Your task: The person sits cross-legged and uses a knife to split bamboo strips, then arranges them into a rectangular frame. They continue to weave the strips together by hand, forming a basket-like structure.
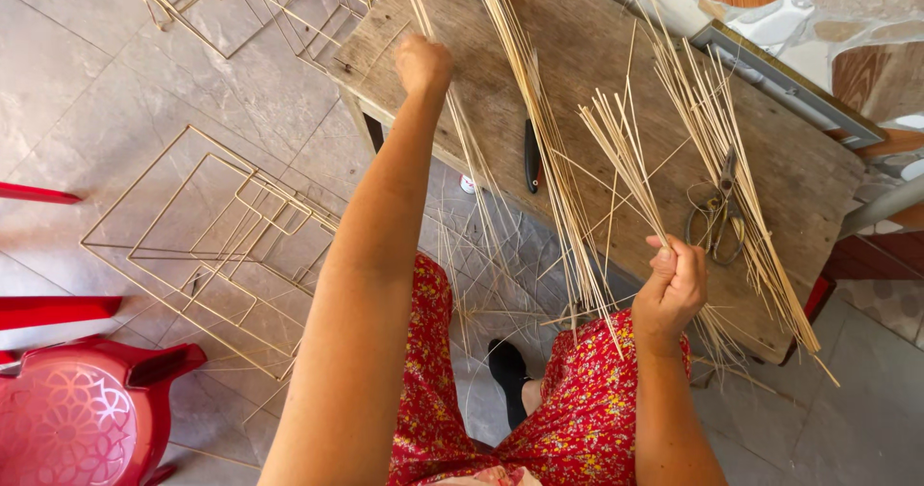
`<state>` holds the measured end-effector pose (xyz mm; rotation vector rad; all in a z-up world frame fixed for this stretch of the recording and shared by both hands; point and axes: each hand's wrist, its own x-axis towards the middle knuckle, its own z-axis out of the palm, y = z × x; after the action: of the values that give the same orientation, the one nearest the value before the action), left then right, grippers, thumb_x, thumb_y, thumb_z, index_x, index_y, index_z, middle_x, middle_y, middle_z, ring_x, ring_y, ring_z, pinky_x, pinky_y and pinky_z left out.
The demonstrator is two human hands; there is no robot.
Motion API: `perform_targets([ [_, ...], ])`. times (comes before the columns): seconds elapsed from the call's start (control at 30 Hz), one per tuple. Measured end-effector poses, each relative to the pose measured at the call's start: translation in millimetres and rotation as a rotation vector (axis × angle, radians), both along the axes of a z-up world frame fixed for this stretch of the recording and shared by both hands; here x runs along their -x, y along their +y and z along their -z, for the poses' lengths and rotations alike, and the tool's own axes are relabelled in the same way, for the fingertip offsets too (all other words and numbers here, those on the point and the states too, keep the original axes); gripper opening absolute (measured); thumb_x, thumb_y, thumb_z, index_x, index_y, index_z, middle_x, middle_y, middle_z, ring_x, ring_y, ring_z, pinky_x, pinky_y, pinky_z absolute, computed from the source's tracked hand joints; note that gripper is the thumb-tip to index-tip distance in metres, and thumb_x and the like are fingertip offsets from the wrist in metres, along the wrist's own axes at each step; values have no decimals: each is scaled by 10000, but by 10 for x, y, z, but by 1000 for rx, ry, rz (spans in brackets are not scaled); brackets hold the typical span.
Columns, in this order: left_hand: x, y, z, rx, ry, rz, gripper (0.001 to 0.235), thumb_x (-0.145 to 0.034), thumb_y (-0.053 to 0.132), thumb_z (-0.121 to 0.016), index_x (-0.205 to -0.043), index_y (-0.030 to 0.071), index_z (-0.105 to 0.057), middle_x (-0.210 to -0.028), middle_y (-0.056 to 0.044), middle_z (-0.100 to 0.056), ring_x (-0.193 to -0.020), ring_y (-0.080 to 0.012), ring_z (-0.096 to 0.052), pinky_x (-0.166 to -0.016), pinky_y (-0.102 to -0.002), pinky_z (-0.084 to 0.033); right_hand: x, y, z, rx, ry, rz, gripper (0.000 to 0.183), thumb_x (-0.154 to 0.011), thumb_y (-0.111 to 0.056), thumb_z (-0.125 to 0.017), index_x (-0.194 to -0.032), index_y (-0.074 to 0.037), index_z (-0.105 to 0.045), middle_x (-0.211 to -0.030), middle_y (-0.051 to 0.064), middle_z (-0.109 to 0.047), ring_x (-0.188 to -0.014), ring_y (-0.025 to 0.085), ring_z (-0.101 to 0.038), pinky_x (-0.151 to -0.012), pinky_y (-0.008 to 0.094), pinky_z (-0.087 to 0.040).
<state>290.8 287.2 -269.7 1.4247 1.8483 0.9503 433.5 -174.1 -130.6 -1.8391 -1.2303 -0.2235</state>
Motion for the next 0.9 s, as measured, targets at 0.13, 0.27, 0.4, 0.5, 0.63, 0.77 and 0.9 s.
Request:
perform_targets([
  [0.13, 223, -224, -157, -217, -17, 117, 357, -816, 141, -696, -1161, 63, -746, -1070, -248, -731, -1044, -349, -692, -944, -435, -542, -10, 2, 29, 22, -26, -6, 187, -1150, -118, -514, -1150, -5, -663, -1028, 88, -659, -806, 200, -599, -711, 337, -481],
  [0.27, 788, -815, -603, -114, -260, 278, 368, -944, 117, -638, -1312, 107, -652, -1274, -90, -693, -967, -250, -701, -865, -375, -587, -28, -29, 65, 25, -55, -29, 173, -1142, -102, -525, -1149, -18, -676, -1004, 86, -639, -804, 203, -607, -711, 336, -478],
  [0.4, 1843, -1718, -1200, -361, -382, 371, 285, -1012, 69, -630, -1290, 100, -685, -1323, -95, -659, -1225, -207, -653, -1036, -335, -571, 5, -49, 29, 41, -150, -78, 145, -1127, -76, -522, -1155, -36, -659, -1033, 58, -679, -820, 210, -625, -821, 381, -468],
  [0.5, 2616, -2413, -1520, -465, -347, 296, 238, -1050, 19, -617, -1266, 32, -713, -1184, -87, -753, -1092, -187, -711, -969, -316, -568, 112, -91, -75, 92, -291, -96, 110, -1108, -86, -576, -1125, -74, -685, -1010, 74, -655, -929, 286, -621, -842, 417, -419],
  [0.63, 3200, -3300, -1659, -275, -478, 253, 200, -1071, 59, -560, -1210, 26, -701, -1073, -35, -729, -894, -98, -697, -759, -226, -577, 450, -46, -398, 139, -441, -150, 69, -1093, -109, -638, -1128, -72, -685, -950, 76, -612, -907, 278, -594, -848, 430, -415],
  [0.77, 3562, -3944, -1395, -272, -163, 152, 215, -1050, 71, -634, -1252, 22, -690, -1160, -115, -689, -1013, -172, -649, -797, -305, -547, 917, 125, -670, 174, -560, -310, 31, -1050, -98, -681, -1074, -81, -692, -913, 48, -613, -871, 249, -589, -806, 415, -395],
  [0.9, 3998, -4141, -984, -403, 65, -53, 478, -1085, 105, -660, -1518, 19, -477, -1450, -201, -527, -1307, -264, -541, -1035, -409, -490, 1397, 359, -733, 123, -650, -507, 70, -1040, -128, -689, -975, -105, -683, -861, 21, -610, -823, 212, -589, -765, 386, -390],
])
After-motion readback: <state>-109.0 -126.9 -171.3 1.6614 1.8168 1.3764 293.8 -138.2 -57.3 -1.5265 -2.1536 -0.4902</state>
